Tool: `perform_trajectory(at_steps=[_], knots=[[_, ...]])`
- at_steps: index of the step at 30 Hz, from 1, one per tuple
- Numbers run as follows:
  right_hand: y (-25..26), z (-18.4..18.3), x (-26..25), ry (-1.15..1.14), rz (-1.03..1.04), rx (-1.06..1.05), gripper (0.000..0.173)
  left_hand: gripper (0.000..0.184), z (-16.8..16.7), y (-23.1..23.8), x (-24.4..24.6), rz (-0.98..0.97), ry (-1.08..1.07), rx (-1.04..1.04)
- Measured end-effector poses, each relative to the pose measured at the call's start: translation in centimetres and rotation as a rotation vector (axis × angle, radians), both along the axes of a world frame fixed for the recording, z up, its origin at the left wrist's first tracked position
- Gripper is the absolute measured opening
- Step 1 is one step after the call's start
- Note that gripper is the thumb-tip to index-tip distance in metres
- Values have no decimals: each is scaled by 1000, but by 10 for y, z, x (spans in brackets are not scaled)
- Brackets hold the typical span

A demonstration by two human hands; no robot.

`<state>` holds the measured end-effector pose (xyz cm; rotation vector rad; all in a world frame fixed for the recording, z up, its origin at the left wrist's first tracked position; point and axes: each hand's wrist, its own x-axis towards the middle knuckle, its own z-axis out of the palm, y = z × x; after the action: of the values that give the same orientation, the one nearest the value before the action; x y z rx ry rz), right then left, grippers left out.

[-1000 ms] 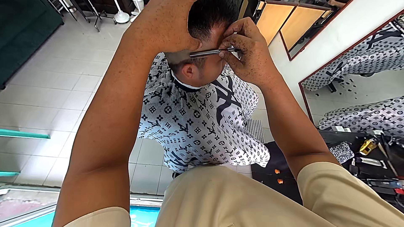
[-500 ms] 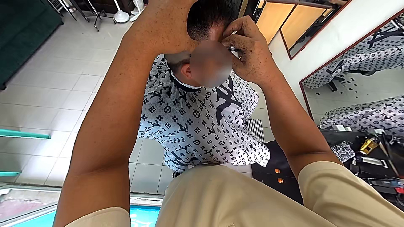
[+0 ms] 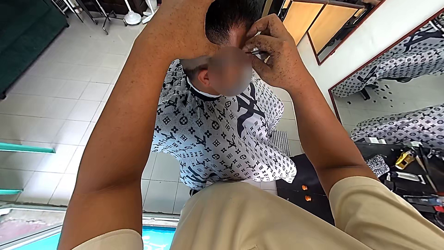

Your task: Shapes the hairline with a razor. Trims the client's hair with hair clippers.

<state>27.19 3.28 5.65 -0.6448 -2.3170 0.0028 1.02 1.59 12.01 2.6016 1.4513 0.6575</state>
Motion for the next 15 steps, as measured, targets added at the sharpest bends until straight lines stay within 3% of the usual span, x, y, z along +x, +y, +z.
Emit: perform_trajectory(at_steps=[15], knots=[[9, 3, 7, -14, 24, -61, 22, 74, -1, 0, 3, 37, -4, 18]])
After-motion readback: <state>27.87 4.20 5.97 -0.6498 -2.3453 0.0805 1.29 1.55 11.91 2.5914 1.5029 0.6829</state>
